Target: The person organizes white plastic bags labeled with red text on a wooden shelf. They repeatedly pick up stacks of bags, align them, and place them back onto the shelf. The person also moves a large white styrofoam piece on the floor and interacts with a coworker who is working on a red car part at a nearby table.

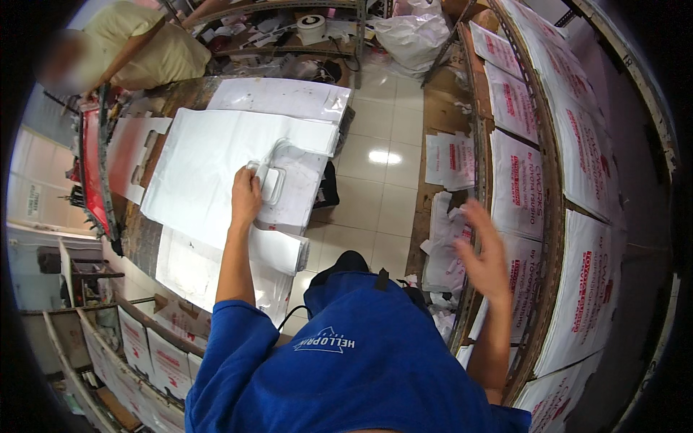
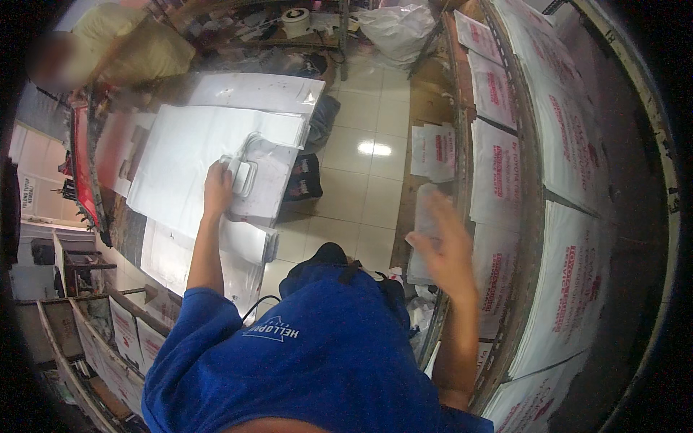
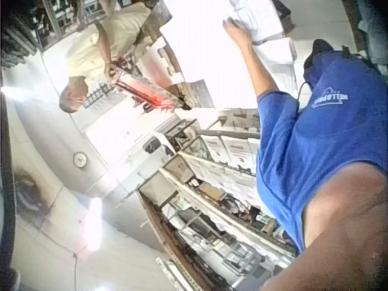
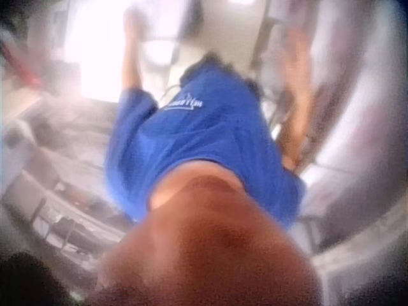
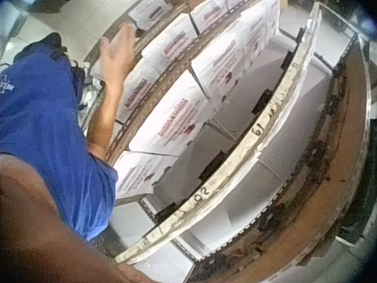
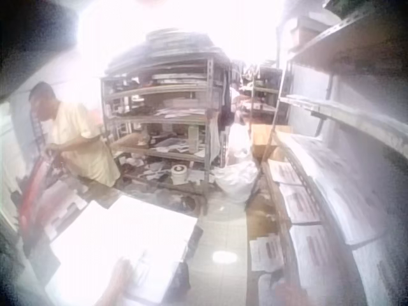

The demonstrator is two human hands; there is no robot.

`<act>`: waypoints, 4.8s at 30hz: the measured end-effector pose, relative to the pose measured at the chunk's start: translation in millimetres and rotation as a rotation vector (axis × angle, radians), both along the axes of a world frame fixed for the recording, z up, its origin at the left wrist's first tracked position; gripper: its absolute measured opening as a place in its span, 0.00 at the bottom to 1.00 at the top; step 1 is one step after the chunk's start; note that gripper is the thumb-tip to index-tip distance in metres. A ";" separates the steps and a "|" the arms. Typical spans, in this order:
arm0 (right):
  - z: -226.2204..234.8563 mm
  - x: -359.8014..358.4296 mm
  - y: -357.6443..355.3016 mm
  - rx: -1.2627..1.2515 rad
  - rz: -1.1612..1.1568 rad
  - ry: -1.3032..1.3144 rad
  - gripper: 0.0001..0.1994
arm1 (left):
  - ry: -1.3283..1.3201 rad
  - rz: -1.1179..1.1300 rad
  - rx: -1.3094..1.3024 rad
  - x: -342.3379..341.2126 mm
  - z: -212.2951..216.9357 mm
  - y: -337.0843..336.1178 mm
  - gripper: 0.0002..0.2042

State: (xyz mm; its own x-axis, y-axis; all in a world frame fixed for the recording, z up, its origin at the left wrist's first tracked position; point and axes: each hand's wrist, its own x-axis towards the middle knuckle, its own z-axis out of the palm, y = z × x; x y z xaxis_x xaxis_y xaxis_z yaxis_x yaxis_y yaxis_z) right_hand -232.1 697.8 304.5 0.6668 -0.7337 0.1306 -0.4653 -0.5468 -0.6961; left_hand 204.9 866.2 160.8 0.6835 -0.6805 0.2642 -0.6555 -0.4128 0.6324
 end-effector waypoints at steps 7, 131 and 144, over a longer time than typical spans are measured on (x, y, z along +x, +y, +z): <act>-64.6 10.6 17.8 0.278 0.090 -0.016 0.26 | -0.060 -0.038 0.097 -18.5 20.4 -3.1 0.06; -182.2 -74.8 78.0 0.289 -0.064 0.170 0.28 | -0.224 -0.241 0.217 -32.7 -25.3 -8.6 0.28; -166.9 -74.3 132.3 0.396 -0.179 0.206 0.27 | -0.134 -0.236 0.069 -50.7 29.0 18.5 0.24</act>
State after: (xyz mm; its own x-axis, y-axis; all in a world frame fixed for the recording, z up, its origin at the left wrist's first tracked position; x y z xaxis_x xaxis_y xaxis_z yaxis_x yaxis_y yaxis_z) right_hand -306.4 830.0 137.6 0.5081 -0.8058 -0.3041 -0.6782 -0.1567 -0.7180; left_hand 154.1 884.6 189.8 0.4660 -0.8363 0.2888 -0.8146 -0.2782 0.5090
